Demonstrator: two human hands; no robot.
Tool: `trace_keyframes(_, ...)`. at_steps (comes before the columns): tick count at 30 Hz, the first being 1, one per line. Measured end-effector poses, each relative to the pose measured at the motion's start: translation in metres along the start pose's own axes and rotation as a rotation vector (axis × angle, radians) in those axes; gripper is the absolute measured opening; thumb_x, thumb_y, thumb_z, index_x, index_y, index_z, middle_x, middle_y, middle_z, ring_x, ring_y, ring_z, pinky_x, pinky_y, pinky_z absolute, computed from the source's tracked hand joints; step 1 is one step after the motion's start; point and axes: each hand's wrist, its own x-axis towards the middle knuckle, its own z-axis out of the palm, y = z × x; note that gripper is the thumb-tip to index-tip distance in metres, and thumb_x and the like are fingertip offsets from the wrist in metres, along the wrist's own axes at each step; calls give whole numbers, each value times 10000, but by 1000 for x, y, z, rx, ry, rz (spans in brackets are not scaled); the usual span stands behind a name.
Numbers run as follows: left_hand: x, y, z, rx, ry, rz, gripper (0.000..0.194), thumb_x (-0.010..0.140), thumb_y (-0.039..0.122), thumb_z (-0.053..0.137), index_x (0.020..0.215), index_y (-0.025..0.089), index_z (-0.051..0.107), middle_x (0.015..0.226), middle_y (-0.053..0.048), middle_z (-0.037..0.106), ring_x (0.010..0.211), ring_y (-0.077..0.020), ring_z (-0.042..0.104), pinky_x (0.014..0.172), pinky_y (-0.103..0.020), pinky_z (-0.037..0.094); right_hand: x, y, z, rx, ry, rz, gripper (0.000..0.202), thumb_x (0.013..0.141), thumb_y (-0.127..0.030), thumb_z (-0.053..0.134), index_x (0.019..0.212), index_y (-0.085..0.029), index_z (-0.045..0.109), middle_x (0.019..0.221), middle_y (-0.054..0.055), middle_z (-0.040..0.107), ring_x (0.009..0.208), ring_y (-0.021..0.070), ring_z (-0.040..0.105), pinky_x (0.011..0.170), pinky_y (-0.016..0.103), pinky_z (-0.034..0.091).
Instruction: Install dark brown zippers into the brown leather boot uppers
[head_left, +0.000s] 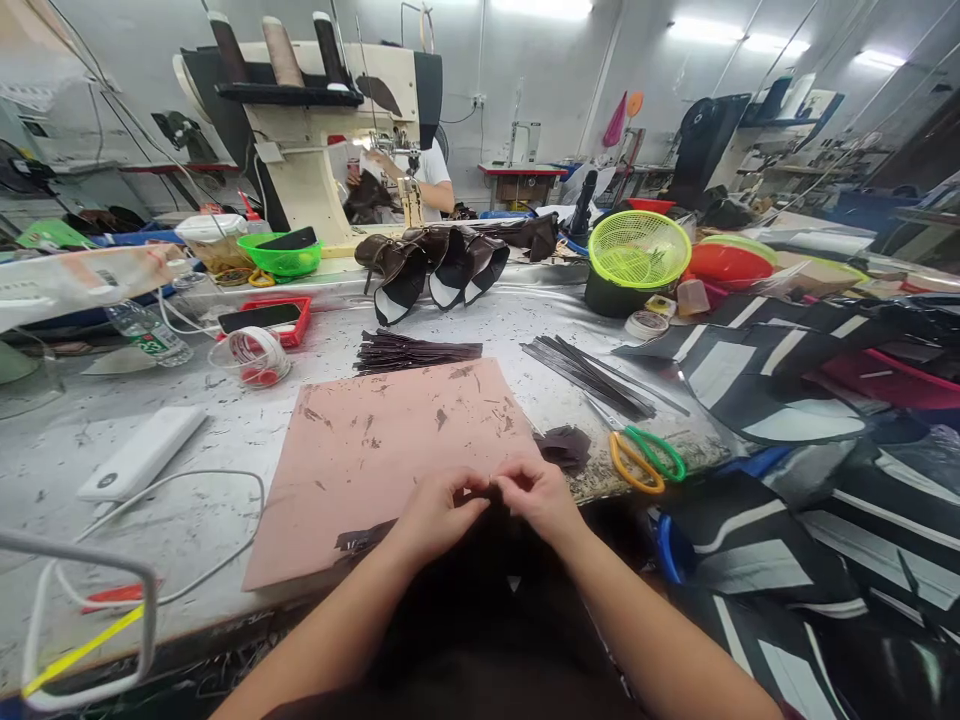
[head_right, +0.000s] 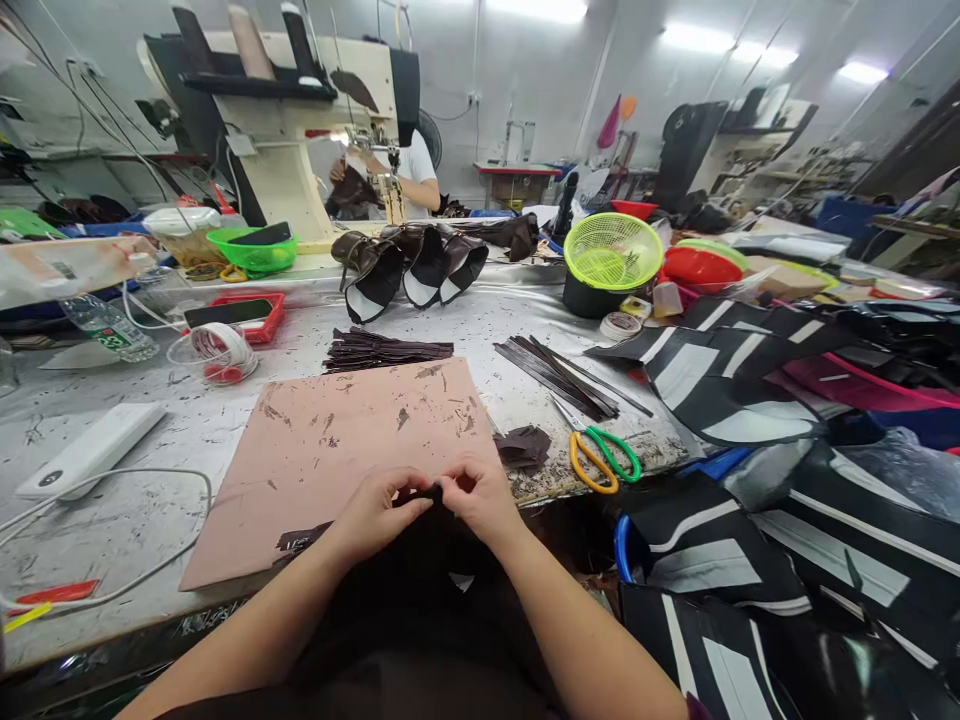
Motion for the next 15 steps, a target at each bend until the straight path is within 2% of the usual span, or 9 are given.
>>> trace_keyframes(2,-1,1,-2,26,-21,-6,108,706,195,488,753,186,585,756,12,628,716,-133,560,669,-235,422,-1,-2,-8,320,93,199,105,638,-269,523,564,-203,491,503,-40,459,421,84,382,391,201,297)
trace_keyframes(3,-2,2,-4,56,-27,-11,100,716,198,480,759,189,569,762,11,624,727,-138,561,680,-242,422,-4,-3,-15,435,131,249,127,640,-297,501,557,-210,459,467,-55,408,398,81,344,382,196,274)
trace_keyframes(5,-6,3,-8,146,-36,-22,95,745,215,455,786,198,539,784,6,618,755,-152,562,696,-258,420,-13,-2,-38,436,127,285,184,655,-338,460,524,-216,417,411,-73,314,365,79,276,382,200,260)
trace_keyframes(7,-12,5,-14,256,-62,-30,103,773,238,430,821,208,515,807,-1,615,771,-167,565,691,-271,419,-26,0,-64,116,-12,310,245,666,-344,483,470,-208,431,408,-60,327,378,85,304,414,219,298)
trace_keyframes(10,-21,14,-18,404,-108,-17,120,795,254,402,850,218,503,818,-8,619,772,-184,573,655,-274,415,-51,3,-85,-461,-306,303,124,633,-239,570,521,-189,584,623,11,544,577,136,498,574,259,396)
trace_keyframes(11,-24,19,-18,432,-121,2,125,798,256,399,850,220,507,816,-7,622,766,-184,576,644,-270,414,-59,2,-84,-539,-366,287,69,630,-205,574,630,-193,642,728,27,586,655,156,530,630,272,412)
trace_keyframes(12,-27,24,-17,445,-133,30,129,801,255,397,847,223,514,813,-3,626,758,-179,580,635,-262,415,-66,1,-77,-543,-399,274,168,636,-187,573,775,-202,666,824,36,606,701,166,545,662,280,422)
trace_keyframes(14,-34,32,-12,445,-158,114,133,801,242,404,827,228,534,795,11,636,730,-162,588,623,-244,422,-78,-5,-53,-412,-432,238,350,665,-195,580,1013,-213,614,939,40,618,752,173,563,689,283,441)
trace_keyframes(15,-39,35,-11,444,-164,166,135,795,225,412,815,232,545,784,18,642,715,-152,593,616,-235,429,-82,-8,-39,-317,-439,204,399,670,-218,601,1068,-217,584,973,34,618,758,174,571,687,280,449)
